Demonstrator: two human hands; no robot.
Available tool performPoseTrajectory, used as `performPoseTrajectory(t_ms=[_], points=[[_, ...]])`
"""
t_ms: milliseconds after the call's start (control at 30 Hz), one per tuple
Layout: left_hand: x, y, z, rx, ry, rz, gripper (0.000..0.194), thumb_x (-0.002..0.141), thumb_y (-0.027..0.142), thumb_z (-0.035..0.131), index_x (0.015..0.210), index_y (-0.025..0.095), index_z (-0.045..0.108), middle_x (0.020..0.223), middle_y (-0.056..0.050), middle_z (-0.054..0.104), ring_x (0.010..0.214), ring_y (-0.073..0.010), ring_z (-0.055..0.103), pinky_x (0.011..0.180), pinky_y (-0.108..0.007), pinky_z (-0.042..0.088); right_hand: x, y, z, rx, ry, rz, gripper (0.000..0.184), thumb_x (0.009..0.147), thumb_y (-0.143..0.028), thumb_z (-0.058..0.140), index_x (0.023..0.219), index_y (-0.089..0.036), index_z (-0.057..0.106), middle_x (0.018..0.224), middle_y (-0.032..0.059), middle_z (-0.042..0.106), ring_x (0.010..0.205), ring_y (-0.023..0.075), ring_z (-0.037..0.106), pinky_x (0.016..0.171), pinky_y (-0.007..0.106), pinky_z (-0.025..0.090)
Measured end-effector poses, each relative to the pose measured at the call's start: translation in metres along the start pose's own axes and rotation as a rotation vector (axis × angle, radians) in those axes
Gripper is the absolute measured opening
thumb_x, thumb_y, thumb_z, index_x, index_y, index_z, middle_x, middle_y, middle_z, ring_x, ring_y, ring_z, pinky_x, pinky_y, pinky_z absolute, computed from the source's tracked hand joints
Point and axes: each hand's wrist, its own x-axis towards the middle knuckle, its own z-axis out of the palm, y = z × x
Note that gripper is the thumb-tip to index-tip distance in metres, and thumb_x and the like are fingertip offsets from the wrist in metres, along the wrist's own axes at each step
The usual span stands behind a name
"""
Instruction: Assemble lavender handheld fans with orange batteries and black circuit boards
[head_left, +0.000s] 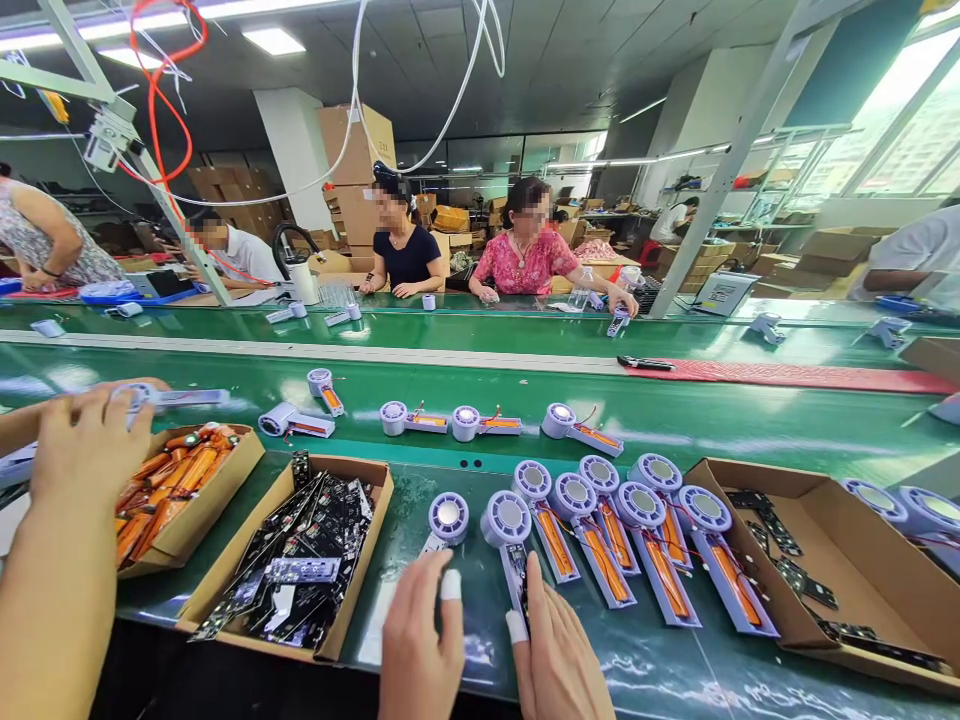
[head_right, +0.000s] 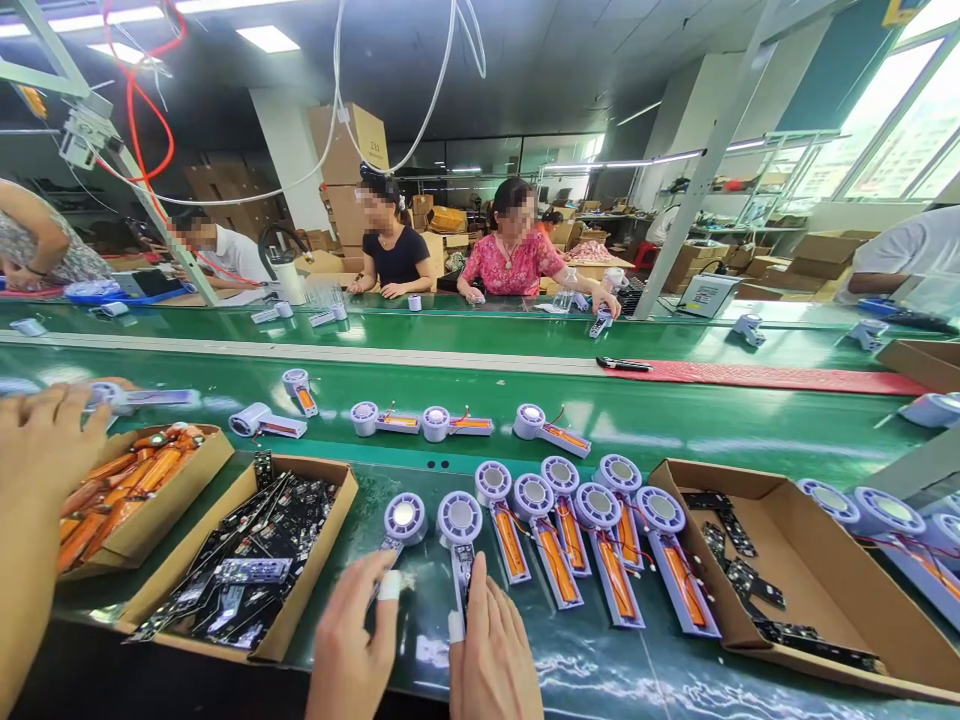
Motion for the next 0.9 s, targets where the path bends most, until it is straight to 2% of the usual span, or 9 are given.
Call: performPoseTrajectory(t_ms=[33,67,100,233,333,433,567,767,900], points=[[-0.004,-0.011,-0.002,0.128,0.114,0.074,0.031,0.096,0.026,0.041,0.114,0.014,0.063,0.11,-0.015,0.072,0.102,-0.0277,0.069,0.085,-0.045,0.059,0.0,0.003,0.003,-0.029,-0.001,-0.02,0.082,0.085,-0.011,0.036,0.155,-0.004,-0.006,0.121,0.0221,0.066,0.102,0.0292,0.07,0.079,0.041,0.062],[-0.009,-0.022,-0.003,0.238,0.17,0.124,0.032,0.095,0.023,0.041,0.117,0.013,0.061,0.112,-0.016,0.071,0.103,-0.0285,0.069,0.084,-0.045,0.06,-0.001,0.005,0.006,-0.051,-0.003,-0.031,0.083,0.084,-0.009,0.036,0.155,-0.004,-0.006,0.125,0.0226,0.064,0.106,0.0294,0.068,0.082,0.042,0.062],[-0.015,-0.031,-0.002,0.315,0.175,0.161,0.033,0.094,0.02,0.04,0.12,0.012,0.059,0.112,-0.016,0.071,0.102,-0.0279,0.07,0.082,-0.044,0.061,-0.001,0.006,0.009,-0.062,0.002,-0.033,0.082,0.083,-0.007,0.035,0.155,-0.005,-0.004,0.127,0.0223,0.063,0.108,0.0291,0.067,0.083,0.042,0.061],[-0.036,-0.051,0.003,0.372,0.01,0.296,0.04,0.093,0.009,0.037,0.131,0.011,0.049,0.123,-0.015,0.068,0.11,-0.0213,0.068,0.086,-0.032,0.06,-0.005,0.005,0.013,-0.028,0.028,-0.015,0.068,0.09,-0.012,0.035,0.154,-0.007,0.013,0.132,0.0201,0.059,0.117,0.0281,0.062,0.088,0.043,0.06],[-0.04,-0.055,0.003,0.333,-0.048,0.353,0.042,0.094,0.012,0.043,0.135,0.012,0.046,0.127,-0.014,0.066,0.116,-0.0209,0.064,0.092,-0.032,0.057,-0.01,0.005,0.012,0.004,0.056,-0.006,0.048,0.096,-0.023,0.038,0.142,-0.008,0.035,0.133,0.0206,0.058,0.121,0.0277,0.059,0.091,0.042,0.059],[-0.038,-0.06,0.004,0.315,-0.066,0.392,0.044,0.092,0.014,0.047,0.137,0.014,0.047,0.129,-0.013,0.065,0.118,-0.0214,0.063,0.093,-0.033,0.055,-0.013,0.006,0.01,0.019,0.054,-0.047,0.038,0.095,-0.021,0.038,0.131,-0.012,0.045,0.131,0.0178,0.059,0.12,0.0252,0.059,0.091,0.038,0.058],[-0.04,-0.064,0.011,0.337,-0.028,0.389,0.047,0.09,0.011,0.048,0.137,0.015,0.048,0.133,-0.014,0.062,0.119,-0.0228,0.062,0.093,-0.034,0.054,-0.012,0.007,0.01,-0.011,0.06,-0.063,0.036,0.093,-0.018,0.038,0.127,-0.015,0.05,0.125,0.0149,0.063,0.116,0.0247,0.062,0.089,0.036,0.059],[-0.045,-0.062,0.015,0.377,-0.024,0.342,0.051,0.09,0.011,0.046,0.141,0.018,0.045,0.133,-0.01,0.063,0.124,-0.0239,0.058,0.103,-0.041,0.047,-0.015,0.007,0.012,0.008,0.011,-0.039,0.036,0.095,-0.019,0.038,0.13,-0.017,0.048,0.127,0.0143,0.062,0.118,0.0251,0.061,0.091,0.038,0.058],[-0.044,-0.06,0.014,0.36,-0.001,0.344,0.048,0.091,0.013,0.047,0.138,0.017,0.047,0.129,-0.009,0.065,0.12,-0.0232,0.06,0.101,-0.039,0.048,-0.023,0.007,0.022,0.081,0.006,0.054,0.038,0.1,-0.029,0.035,0.136,-0.017,0.042,0.132,0.0144,0.058,0.124,0.0264,0.056,0.097,0.042,0.054]])
